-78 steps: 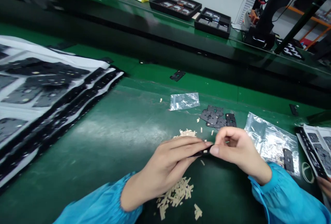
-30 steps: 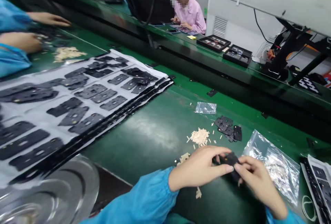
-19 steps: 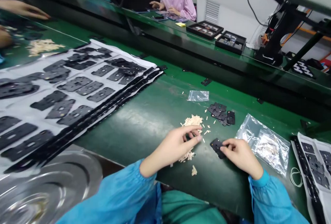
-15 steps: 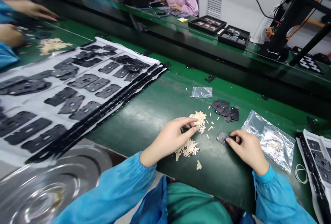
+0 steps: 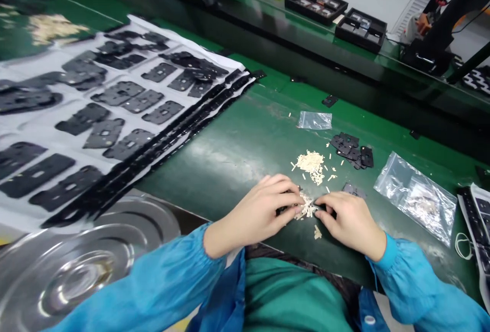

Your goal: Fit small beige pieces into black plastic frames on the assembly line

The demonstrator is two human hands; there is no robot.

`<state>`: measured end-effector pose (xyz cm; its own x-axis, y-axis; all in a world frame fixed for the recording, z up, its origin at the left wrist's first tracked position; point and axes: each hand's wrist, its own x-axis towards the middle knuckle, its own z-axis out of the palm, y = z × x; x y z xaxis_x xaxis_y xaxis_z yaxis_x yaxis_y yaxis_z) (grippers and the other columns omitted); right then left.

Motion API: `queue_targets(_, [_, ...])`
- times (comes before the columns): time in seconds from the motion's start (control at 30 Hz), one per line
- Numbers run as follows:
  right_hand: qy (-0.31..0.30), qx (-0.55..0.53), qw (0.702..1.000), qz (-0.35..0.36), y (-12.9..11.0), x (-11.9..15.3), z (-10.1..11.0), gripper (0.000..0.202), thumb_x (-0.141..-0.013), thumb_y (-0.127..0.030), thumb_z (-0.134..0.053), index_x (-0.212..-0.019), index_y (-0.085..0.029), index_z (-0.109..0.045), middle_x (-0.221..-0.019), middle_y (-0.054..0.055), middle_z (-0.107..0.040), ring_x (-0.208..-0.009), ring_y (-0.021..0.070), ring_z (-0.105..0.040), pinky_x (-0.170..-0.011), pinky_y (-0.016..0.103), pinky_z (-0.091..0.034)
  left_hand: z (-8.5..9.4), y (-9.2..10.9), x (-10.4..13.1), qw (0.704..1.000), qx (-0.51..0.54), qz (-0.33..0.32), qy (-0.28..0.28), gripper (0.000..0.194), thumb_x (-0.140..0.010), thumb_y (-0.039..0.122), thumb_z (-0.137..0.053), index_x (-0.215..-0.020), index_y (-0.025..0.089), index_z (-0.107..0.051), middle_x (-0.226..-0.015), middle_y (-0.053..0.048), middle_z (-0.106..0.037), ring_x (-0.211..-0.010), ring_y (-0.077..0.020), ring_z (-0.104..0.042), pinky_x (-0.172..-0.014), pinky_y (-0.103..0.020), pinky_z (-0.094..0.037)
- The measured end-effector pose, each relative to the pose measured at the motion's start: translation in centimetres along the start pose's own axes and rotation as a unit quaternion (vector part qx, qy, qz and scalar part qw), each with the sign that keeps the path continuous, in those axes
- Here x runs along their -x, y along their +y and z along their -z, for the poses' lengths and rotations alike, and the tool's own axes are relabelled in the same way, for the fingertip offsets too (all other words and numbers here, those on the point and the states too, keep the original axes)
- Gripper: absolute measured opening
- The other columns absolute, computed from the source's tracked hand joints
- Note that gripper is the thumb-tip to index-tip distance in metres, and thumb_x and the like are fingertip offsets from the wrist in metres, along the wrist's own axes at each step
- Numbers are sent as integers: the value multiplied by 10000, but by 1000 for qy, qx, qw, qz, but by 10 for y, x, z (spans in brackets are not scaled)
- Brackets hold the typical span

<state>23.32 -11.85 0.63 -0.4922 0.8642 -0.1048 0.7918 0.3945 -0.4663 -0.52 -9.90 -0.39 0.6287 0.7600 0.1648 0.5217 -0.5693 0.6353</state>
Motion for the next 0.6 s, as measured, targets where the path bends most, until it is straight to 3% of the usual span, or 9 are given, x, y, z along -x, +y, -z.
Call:
queue_targets(0.2, [-17,-12,999,-29,-6,6,4,147,-878,-208,-783,-1006,-222,-713,-793,-12,-683,-749,189,-633,-683,287,-411,-7,1,11,999,-26,-28,20,189,-1005,245,-551,-1047,242,-735,-1072,-57,-710,-1079,-260,-581,-931,-414,-431])
queue_targets(0.33, [4,-15,998,-64,-13,34,-9,175,-859,-251,-798,-1003,-213,-705,-778,4,-667,-742,211,-636,-688,300,-434,-16,4,13,991,-104,-80,-8,324,-1005,257,-550,-1308,293,-657,-1402,-90,-616,-1299,-360,-493,-1057,-567,-383])
queue_targets(0.4, [17,-15,997,-77,-18,46,-19,117,-899,-244,-748,-999,-209,-699,-791,18,-675,-741,214,-638,-690,303,-444,-20,3,13,987,-126,-97,-21,355,-1000,272,-565,-1346,295,-638,-1491,-91,-557,-1352,-388,-461,-1098,-628,-342])
queue_targets(0.5, [27,-49,993,-104,-24,52,-27,37,-937,-197,-671,-931,-225,-694,-754,0,-666,-711,188,-636,-684,286,-450,-23,2,16,987,-108,-119,2,323,-992,268,-556,-1286,295,-689,-1449,-77,-606,-1334,-371,-504,-1099,-602,-375])
queue_targets(0.6, [39,-100,986,-126,-28,48,-26,63,-870,-176,-711,-846,-231,-691,-699,-38,-644,-665,149,-626,-670,253,-453,-24,1,17,987,-68,-133,57,338,-976,287,-542,-1275,323,-696,-1337,-49,-690,-1259,-345,-583,-1026,-527,-450])
